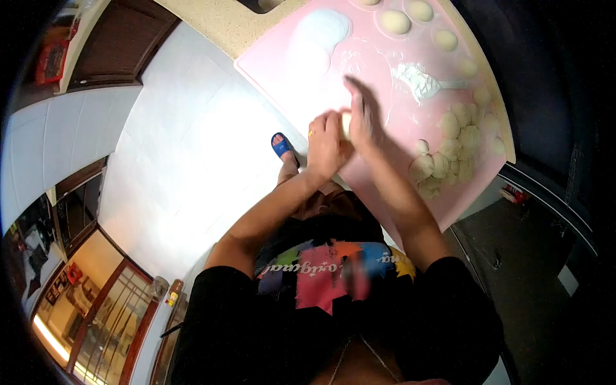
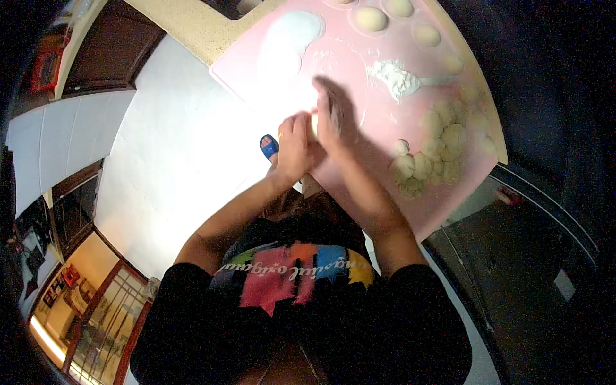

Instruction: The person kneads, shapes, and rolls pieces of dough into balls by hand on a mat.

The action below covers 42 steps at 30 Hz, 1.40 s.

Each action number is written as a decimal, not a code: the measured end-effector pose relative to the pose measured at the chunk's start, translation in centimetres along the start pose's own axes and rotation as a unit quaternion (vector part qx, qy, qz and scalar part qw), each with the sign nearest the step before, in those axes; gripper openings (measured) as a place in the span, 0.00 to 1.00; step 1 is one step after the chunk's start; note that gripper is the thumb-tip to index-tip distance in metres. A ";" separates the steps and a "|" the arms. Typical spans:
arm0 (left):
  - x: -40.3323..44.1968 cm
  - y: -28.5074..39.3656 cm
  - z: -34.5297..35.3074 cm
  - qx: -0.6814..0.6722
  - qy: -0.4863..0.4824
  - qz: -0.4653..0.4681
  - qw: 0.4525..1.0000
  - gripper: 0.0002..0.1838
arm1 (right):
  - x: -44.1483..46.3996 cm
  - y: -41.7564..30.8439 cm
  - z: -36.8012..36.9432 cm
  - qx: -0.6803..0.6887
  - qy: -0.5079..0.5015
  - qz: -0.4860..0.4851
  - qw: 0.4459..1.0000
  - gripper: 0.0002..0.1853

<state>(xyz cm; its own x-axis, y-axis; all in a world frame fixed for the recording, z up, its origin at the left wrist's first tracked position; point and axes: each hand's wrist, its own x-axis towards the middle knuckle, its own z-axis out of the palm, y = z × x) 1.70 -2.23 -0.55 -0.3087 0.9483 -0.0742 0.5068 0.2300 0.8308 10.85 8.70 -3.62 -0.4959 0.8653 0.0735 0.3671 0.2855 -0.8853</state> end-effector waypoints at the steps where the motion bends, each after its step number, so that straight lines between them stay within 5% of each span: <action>1: -0.6 0.1 -0.4 0.000 0.000 0.000 1.000 0.39 | -1.6 0.6 0.5 -0.004 0.030 -0.005 1.000 0.27; 5: -0.4 -1.0 -2.1 -0.060 -0.006 0.061 0.996 0.42 | -3.7 0.5 0.1 -0.117 0.074 -0.064 0.988 0.27; 8: 2.8 -3.0 -3.6 -0.007 0.080 0.048 0.996 0.39 | -1.9 -0.2 -0.6 0.152 0.091 0.222 0.959 0.26; 10: 5.6 -4.7 -5.8 0.003 0.132 0.007 0.991 0.35 | 1.9 0.6 -2.5 0.133 0.199 0.126 0.963 0.27; 12: 7.8 -5.1 -6.4 -0.014 0.151 -0.050 0.987 0.33 | 5.4 0.3 -6.8 0.024 0.199 0.188 0.962 0.27; 15: 9.0 -8.2 -4.9 0.060 0.156 -0.019 0.986 0.33 | 6.5 7.9 -8.8 -0.333 0.141 -0.010 0.932 0.16; 17: 9.5 -10.9 -3.4 0.136 0.163 0.010 0.977 0.34 | 5.6 2.5 -7.0 -0.462 0.076 -0.094 0.879 0.17; 18: 9.4 -11.9 -2.9 0.175 0.164 0.021 0.971 0.34 | 6.2 0.8 -6.7 -0.401 -0.026 -0.102 0.910 0.22; 21: 9.5 -12.4 -2.8 0.216 0.197 0.038 0.956 0.34 | 11.3 -0.3 -6.0 -0.453 -0.022 -0.239 0.859 0.25; 25: 9.3 -11.1 -2.3 0.225 0.230 0.036 0.946 0.35 | 10.8 3.5 -10.4 -0.583 0.107 0.029 0.805 0.35; 28: 9.3 -9.8 -2.5 0.230 0.216 0.030 0.948 0.35 | 3.9 3.9 -8.0 -0.647 0.052 0.002 0.760 0.38; 29: 9.4 -10.1 -2.3 0.230 0.218 0.027 0.948 0.35 | 3.0 0.3 -6.0 -0.625 -0.041 0.025 0.779 0.39; 31: 8.5 -10.6 -2.6 0.232 0.219 0.038 0.947 0.36 | 2.0 -3.1 -4.2 -0.430 -0.114 -0.130 0.886 0.39; 34: 8.6 -10.8 -2.4 0.240 0.221 0.040 0.945 0.36 | 9.2 -1.7 -3.5 -0.366 -0.052 -0.228 0.901 0.34; 37: 8.5 -10.7 -1.8 0.242 0.225 0.037 0.943 0.36 | 11.0 2.1 -8.0 -0.540 0.101 -0.047 0.834 0.32; 39: 8.4 -10.1 -1.5 0.252 0.244 0.047 0.935 0.36 | 7.3 3.0 -10.0 -0.545 0.059 0.120 0.828 0.35; 42: 8.4 -9.2 -2.0 0.252 0.246 0.044 0.935 0.36 | 1.1 0.7 -6.3 -0.551 -0.046 0.021 0.833 0.37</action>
<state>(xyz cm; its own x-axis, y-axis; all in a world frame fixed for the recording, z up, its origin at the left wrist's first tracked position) -7.15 3.14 -7.76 -0.5177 0.7812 0.3488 0.8246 0.3471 0.4466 15.55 12.43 -1.29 -0.5043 0.8631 -0.0263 0.8599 0.5048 0.0757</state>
